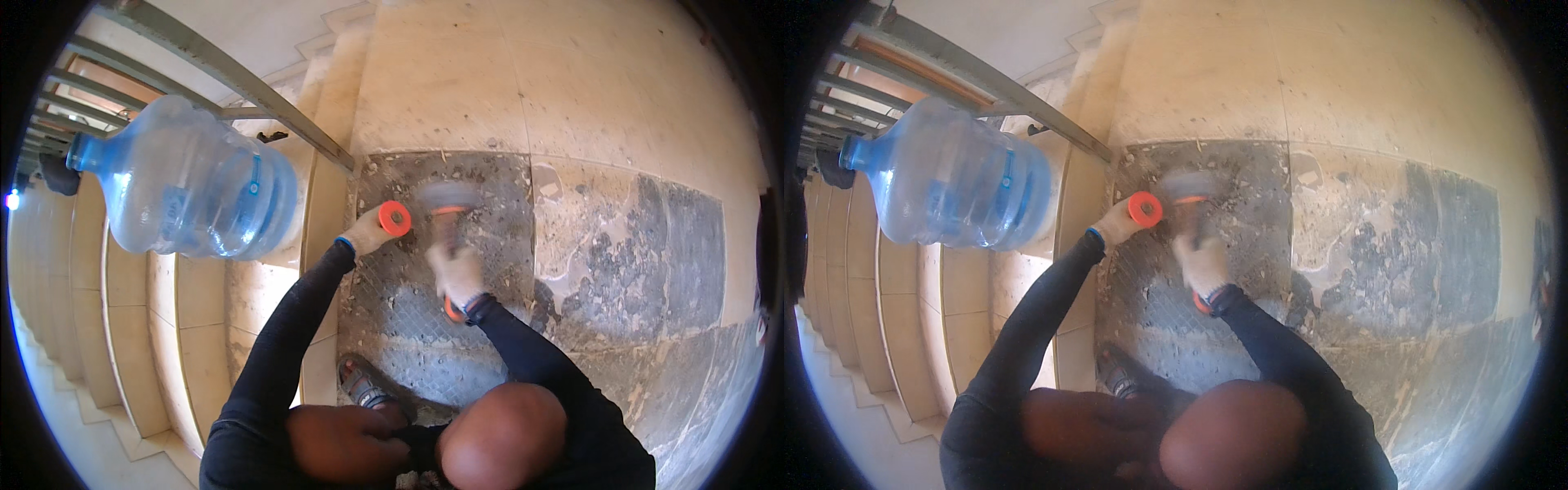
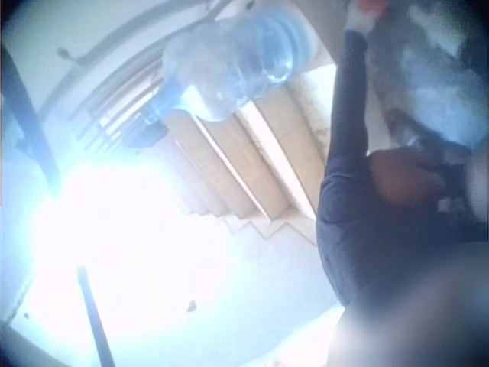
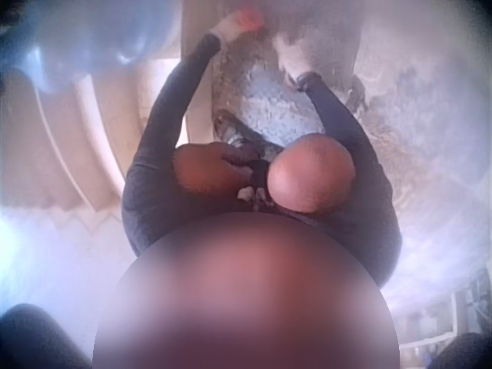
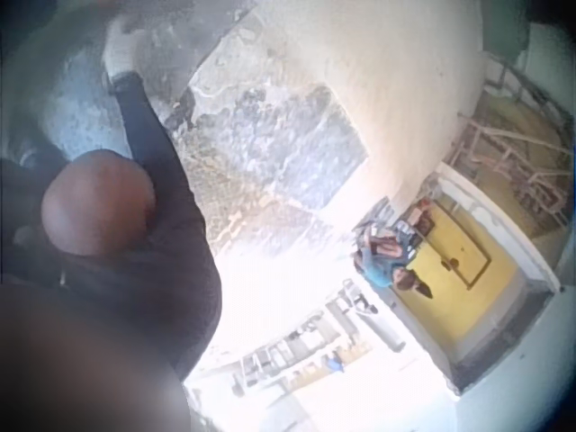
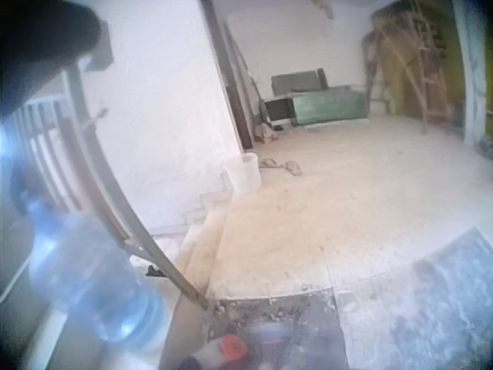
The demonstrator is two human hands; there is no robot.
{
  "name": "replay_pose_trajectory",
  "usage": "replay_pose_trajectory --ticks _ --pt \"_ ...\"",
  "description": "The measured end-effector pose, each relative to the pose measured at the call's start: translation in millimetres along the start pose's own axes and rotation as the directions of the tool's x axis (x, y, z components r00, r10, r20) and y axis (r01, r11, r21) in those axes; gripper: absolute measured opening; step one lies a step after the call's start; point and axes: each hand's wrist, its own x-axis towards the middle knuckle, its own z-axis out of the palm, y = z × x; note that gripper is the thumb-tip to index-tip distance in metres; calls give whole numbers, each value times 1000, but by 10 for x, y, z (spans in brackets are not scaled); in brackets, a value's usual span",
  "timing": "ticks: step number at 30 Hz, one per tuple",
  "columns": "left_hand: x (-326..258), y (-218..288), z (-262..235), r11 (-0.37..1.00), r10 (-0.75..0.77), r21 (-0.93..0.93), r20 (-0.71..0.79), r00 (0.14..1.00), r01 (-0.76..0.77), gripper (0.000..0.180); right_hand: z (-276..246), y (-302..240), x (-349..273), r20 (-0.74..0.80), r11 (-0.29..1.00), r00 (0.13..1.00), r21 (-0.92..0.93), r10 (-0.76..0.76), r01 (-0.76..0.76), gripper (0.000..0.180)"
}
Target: The person uses a hammer and a red chisel to break and remove floor tiles near a staircase. They repeatedly strike the chisel to fracture tiles and clear debris from the exposed subfloor.
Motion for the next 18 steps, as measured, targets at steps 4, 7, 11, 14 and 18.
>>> replay_pose_trajectory --ticks 4,7,11,14,18 --pt "75 -28 -10 997 52 55 24 998 -53 44 -22 482 -63 221 994 973 64 72 -88 38" --pt "68 -27 18 999 29 43 49 998 -32 42 -414 161 -193 100 999 995 46 11 -16 36" --pt "22 65 143 999 46 -21 44 998 -45 43 -850 -623 -270 -170 915 944 246 -284 320 39" --pt "-66 205 333 867 178 463 55 982 -183 41 -978 -793 -328 -222 844 915 359 -338 398 36" --pt "-373 399 859 732 317 495 359 878 -467 38 -897 -298 -271 -229 967 957 140 -176 211 36"
